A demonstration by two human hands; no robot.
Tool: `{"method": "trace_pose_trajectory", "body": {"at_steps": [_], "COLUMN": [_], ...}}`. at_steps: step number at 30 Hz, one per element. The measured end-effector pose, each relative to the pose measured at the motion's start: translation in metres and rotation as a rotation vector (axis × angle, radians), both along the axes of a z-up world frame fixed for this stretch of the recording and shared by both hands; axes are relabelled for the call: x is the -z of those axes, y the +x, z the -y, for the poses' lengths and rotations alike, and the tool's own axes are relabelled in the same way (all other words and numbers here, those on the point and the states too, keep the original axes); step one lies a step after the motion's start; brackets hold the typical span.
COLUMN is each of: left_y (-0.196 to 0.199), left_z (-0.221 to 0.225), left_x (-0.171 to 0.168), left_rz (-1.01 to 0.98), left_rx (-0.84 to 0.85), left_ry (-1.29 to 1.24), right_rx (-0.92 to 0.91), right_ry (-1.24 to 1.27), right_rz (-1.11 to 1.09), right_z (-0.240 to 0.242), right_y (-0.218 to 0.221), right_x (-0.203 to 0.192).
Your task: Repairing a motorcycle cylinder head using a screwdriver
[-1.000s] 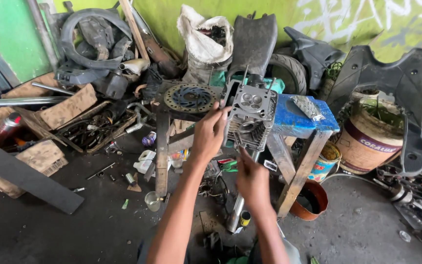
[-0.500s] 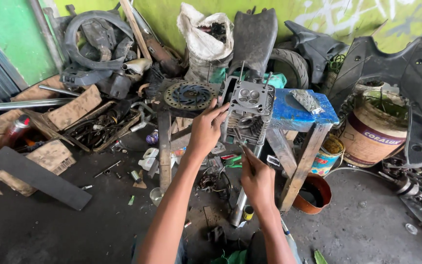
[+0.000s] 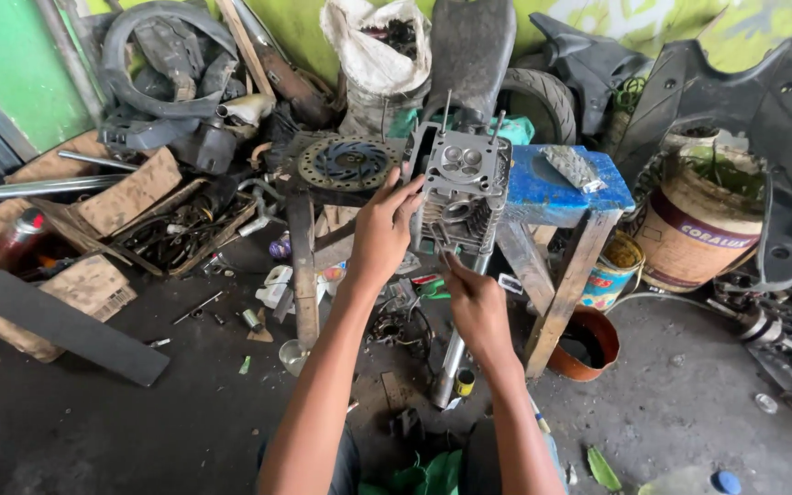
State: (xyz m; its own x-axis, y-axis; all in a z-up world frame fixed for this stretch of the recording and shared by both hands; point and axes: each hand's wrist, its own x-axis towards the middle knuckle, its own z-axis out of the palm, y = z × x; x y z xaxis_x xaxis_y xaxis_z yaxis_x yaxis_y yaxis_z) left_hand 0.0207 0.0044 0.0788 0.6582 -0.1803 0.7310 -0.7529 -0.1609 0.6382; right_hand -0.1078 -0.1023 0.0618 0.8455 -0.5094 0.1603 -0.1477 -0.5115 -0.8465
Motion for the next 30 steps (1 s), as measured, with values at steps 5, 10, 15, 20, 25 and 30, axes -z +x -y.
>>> {"method": "trace_pose_trajectory", "body": {"at_steps": [5, 10, 15, 20, 25, 30], "left_y": [0.009, 0.008, 0.010, 0.011, 0.012, 0.015], "left_z": [0.007, 0.009, 0.011, 0.011, 0.011, 0.014], "left_x": [0.010, 0.015, 0.015, 0.017, 0.017, 0.019], "left_rz": [0.027, 0.045, -0.018, -0.044, 0.009, 0.010], "left_rx": [-0.024, -0.056, -0.035, -0.022, -0.047, -0.075], "left_ry": [-0.044, -0.059, -0.065, -0.064, -0.077, -0.072], "right_rx": [0.058, 0.004, 0.098, 0.028, 0.062, 0.033], "right_ry": [-0.021, 0.121, -0.085, -0.008, -0.216, -0.104], "right_rz": [0.021, 0.075, 0.037, 0.031, 0.123, 0.105], "right_z": [-0.010, 0.004, -0.013, 0.017, -0.003, 0.020], "right_y": [0.011, 0.007, 0.016, 0.001, 0.018, -0.002], "right_x": [0.014, 0.017, 0.008, 0.008, 0.013, 0.005]}}
